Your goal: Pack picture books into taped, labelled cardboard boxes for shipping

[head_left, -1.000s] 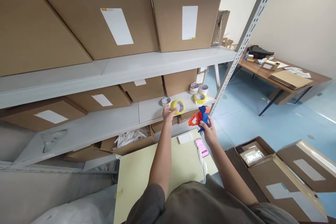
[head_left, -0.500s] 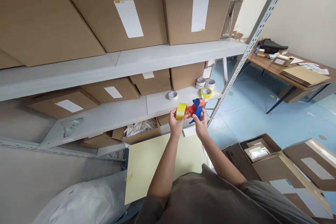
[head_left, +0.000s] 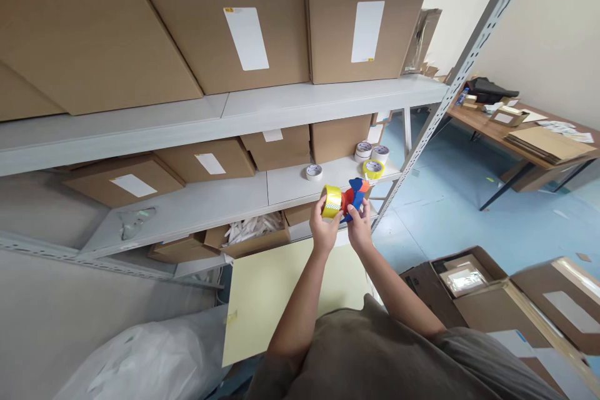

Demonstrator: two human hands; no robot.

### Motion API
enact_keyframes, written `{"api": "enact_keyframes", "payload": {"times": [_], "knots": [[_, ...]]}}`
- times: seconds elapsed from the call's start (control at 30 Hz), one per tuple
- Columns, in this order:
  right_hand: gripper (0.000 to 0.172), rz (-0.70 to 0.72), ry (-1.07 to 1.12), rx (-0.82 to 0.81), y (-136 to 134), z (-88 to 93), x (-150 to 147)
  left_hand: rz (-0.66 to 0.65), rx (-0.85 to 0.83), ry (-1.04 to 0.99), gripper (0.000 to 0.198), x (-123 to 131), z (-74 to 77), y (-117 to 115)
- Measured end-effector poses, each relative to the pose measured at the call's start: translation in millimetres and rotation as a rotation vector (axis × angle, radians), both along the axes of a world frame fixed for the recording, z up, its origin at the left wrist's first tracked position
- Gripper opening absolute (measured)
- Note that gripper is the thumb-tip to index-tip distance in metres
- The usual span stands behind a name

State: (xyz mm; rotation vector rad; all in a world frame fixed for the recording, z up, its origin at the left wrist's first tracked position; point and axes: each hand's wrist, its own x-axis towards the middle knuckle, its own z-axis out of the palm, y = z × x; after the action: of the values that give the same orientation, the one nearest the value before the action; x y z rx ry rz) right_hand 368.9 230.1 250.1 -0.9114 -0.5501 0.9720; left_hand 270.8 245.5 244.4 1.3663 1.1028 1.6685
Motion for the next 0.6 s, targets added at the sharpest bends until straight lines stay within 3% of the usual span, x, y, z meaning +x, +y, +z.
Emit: {"api": "enact_keyframes", "payload": {"times": [0.2, 0.6], "knots": [[0.063, 0.015, 0.017, -0.009, -2, 6.4, -1, -0.044, -0.028, -0.13, 0.074, 8, -9.7, 0], [0.058, 0.088, -0.069, -0.032, -2, 0.9, 0, -0.06, -0.015, -0.052, 0.071, -2, -15.3, 3]]}}
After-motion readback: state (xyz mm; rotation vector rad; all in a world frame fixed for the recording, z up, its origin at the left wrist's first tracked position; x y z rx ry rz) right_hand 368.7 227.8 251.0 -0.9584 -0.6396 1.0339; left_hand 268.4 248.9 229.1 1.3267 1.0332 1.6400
